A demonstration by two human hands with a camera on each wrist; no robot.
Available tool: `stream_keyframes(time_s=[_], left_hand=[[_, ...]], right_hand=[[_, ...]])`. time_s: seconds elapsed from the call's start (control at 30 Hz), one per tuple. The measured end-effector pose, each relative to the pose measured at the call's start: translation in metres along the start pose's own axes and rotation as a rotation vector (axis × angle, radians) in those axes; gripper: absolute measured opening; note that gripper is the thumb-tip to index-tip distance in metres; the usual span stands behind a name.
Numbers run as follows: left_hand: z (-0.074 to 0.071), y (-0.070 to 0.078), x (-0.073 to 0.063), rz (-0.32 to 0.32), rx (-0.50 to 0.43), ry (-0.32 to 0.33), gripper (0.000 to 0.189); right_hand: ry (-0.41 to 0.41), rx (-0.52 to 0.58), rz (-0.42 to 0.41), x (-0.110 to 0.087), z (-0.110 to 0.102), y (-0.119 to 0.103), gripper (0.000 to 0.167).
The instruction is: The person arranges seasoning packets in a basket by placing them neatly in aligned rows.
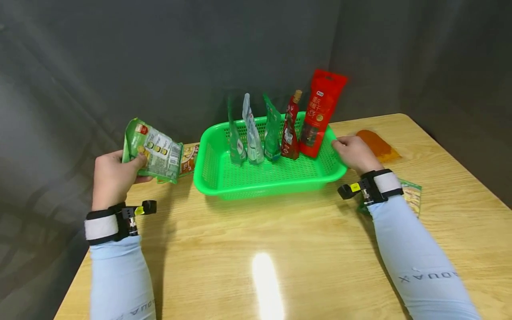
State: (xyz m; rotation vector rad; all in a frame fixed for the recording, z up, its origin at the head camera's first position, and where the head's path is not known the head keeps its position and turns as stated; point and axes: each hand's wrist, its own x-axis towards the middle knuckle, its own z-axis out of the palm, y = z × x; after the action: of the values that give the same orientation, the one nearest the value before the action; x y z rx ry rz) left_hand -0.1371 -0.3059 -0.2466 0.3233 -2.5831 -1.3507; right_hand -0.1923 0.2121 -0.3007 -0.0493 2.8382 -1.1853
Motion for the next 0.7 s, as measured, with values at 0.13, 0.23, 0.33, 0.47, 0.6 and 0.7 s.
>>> stream_keyframes(time_s=[0.13, 0.23, 0.33, 0.47, 0.6, 0.7], left_hand=[[0.004, 0.023, 0.004, 0.059, 0.023, -0.075, 0.055], [0.013, 0.042, 0.012, 0.113, 0.041, -0.121, 0.058], [0.022, 0.058, 0.021, 0.132, 0.024, -0.156, 0.055], [0.036, 0.073, 0.033, 0.095, -0.041, -0.218, 0.051], [0.049, 0.078, 0.043, 0.031, -0.081, -0.296, 0.049], [0.059, 0.078, 0.048, 0.006, -0.083, -0.326, 0.048]], right_hand=[[-0.001, -0.006, -0.007, 0.0, -0.002, 0.002, 0.058], [-0.005, -0.005, -0.003, 0.0, -0.003, 0.004, 0.06], [-0.002, -0.003, -0.001, 0.001, -0.003, 0.005, 0.06], [-0.002, 0.013, 0.007, 0.002, -0.002, 0.004, 0.059], [-0.015, 0.013, 0.018, 0.003, -0.001, 0.003, 0.059], [-0.017, 0.008, 0.018, 0.004, 0.0, 0.003, 0.06]])
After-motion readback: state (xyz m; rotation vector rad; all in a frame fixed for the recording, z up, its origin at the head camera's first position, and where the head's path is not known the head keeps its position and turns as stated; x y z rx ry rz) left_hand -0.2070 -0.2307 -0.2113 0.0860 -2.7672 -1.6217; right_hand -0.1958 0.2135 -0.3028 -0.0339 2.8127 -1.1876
